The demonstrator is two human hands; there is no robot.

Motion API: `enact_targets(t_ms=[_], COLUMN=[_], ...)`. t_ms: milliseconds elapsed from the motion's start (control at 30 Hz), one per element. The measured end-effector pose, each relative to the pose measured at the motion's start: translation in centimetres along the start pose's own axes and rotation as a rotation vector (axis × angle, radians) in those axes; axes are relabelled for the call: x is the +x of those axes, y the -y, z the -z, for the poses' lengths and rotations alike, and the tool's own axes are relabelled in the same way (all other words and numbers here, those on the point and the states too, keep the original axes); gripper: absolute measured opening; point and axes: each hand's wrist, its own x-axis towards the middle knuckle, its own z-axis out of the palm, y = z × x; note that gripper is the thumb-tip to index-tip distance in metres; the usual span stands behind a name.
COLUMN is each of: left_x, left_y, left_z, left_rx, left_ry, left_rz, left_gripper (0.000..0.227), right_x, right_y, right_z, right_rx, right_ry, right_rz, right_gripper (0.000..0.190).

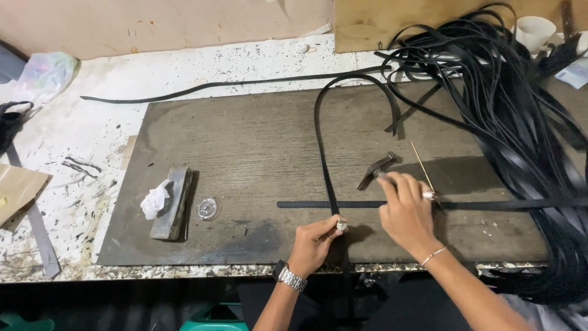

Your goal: Punching holes in leather straps using a manual punch tool and a hammer on a workbench.

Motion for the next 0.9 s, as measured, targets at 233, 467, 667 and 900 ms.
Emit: enact_targets(t_ms=[233,467,667,900], left_x=[0.4,1.2,1.0,1.3], left_y=[-0.6,-0.9,-1.2,-1.3], left_z=[0.3,1.4,1.1,1.0], left_rx=[-0.06,-0.67,-0.388,-0.156], left_ry=[-0.052,-0.367,-0.242,-0.13], left_rz=[0.107,0.596,0.459,0.324], left_gripper=[0.033,0.043,0.036,0.043], right_x=[-0.8,-1.3,-1.7,-1.5], right_y=[3.8,4.1,4.1,4.1], right_z=[1.7,2.8,2.8,2.9], right_rx=[0.631,0.629,0.65,0.665], right_ry=[0.341,0.506,0.462,0.539], right_rz=[0.308,0.206,0.211,0.162], right_gripper=[0.064,0.071,0.07,0.066])
